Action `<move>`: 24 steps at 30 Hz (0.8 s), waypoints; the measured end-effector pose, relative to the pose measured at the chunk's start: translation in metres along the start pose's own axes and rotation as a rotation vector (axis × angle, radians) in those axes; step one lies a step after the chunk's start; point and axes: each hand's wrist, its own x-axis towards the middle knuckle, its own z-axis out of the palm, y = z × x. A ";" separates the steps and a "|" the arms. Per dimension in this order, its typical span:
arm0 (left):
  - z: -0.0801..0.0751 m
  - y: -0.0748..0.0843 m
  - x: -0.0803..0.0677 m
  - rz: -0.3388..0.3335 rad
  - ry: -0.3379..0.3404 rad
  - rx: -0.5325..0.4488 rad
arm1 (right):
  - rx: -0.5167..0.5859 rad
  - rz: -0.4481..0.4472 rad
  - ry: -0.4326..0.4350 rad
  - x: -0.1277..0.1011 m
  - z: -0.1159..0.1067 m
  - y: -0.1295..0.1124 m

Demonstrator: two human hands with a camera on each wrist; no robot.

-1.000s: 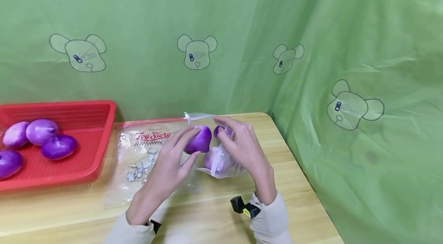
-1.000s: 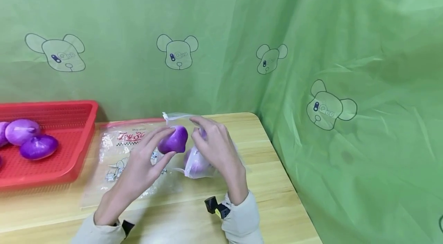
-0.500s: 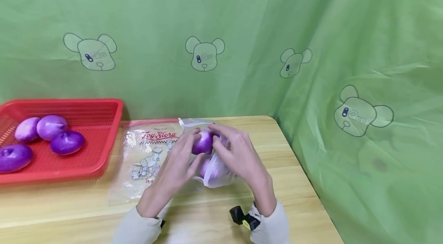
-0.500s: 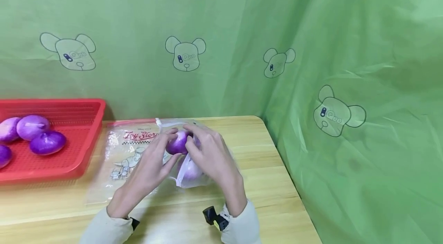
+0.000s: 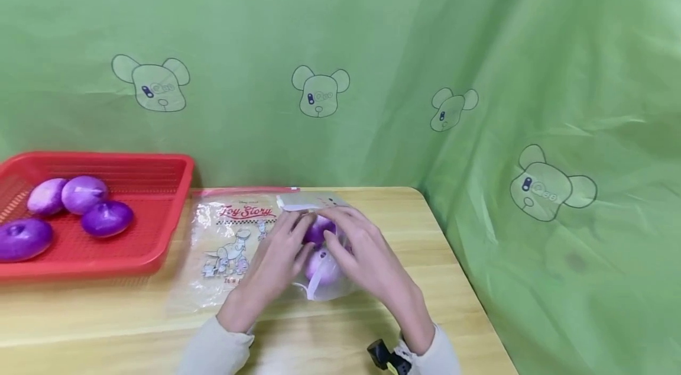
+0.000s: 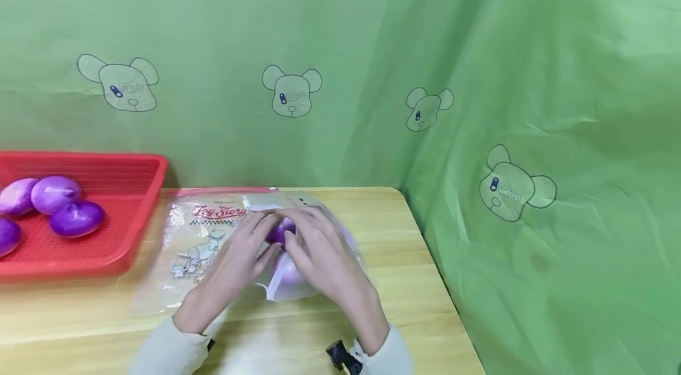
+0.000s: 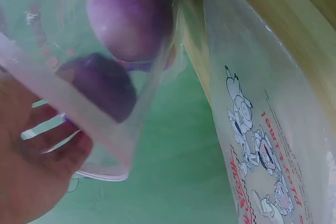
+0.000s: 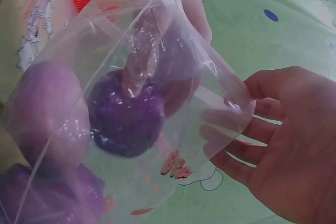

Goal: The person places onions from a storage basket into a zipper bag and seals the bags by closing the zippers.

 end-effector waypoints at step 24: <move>-0.059 -0.003 0.007 -0.087 -0.052 -0.032 | -0.121 0.064 0.124 0.013 0.009 0.016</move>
